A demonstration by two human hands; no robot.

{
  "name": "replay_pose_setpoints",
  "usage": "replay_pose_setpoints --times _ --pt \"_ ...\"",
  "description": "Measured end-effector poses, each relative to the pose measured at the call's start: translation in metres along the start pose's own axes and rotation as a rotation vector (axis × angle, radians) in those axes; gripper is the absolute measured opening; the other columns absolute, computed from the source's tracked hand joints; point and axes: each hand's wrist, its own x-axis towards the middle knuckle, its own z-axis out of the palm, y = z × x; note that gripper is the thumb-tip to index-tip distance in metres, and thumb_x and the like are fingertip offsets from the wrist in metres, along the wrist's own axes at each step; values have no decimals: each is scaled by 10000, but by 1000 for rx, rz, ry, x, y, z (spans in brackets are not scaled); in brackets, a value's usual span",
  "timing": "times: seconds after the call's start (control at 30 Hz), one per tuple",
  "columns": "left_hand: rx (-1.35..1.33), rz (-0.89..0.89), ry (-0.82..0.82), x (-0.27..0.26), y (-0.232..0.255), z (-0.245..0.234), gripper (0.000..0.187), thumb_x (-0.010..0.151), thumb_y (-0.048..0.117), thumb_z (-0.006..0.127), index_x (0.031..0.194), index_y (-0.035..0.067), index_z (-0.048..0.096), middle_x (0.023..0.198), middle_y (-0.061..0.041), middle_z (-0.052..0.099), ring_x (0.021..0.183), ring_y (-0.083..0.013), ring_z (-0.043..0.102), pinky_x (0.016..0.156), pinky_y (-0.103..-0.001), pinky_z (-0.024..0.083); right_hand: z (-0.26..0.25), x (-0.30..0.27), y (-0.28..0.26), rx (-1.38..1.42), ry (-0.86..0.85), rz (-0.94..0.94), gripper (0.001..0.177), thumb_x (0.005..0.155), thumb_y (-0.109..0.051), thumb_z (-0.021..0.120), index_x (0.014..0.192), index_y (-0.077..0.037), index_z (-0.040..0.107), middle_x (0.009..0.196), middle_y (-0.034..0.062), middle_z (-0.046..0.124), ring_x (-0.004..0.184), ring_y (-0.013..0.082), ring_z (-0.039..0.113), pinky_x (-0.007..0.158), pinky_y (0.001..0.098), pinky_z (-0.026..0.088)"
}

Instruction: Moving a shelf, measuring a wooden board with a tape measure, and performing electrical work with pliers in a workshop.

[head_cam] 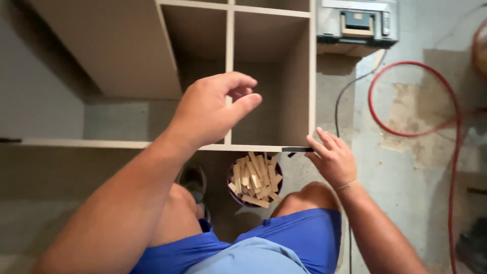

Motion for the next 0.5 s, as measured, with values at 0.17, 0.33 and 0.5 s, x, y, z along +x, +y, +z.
replay_pose_setpoints --times 0.17,0.33,0.5 --pt "3 11 14 -1 -4 -7 329 890 394 719 1146 190 749 977 -1 792 945 -177 764 824 -338 593 3 1 0 29 -7 -48 492 761 -325 867 1215 -173 756 1285 103 733 1152 277 708 1017 357 569" --pt "-8 -31 -9 2 -3 -9 350 894 406 708 1167 188 739 983 2 786 957 -177 758 826 -336 590 -5 5 -10 51 1 -38 408 838 -265 831 1202 -99 753 1256 152 739 1142 299 713 999 354 571" --pt "11 -142 -22 13 -6 -5 325 891 435 709 1148 243 756 960 52 787 940 -150 756 820 -306 583 -1 -2 -9 46 5 9 466 801 -243 854 1234 -113 741 1275 126 735 1132 277 713 977 350 583"
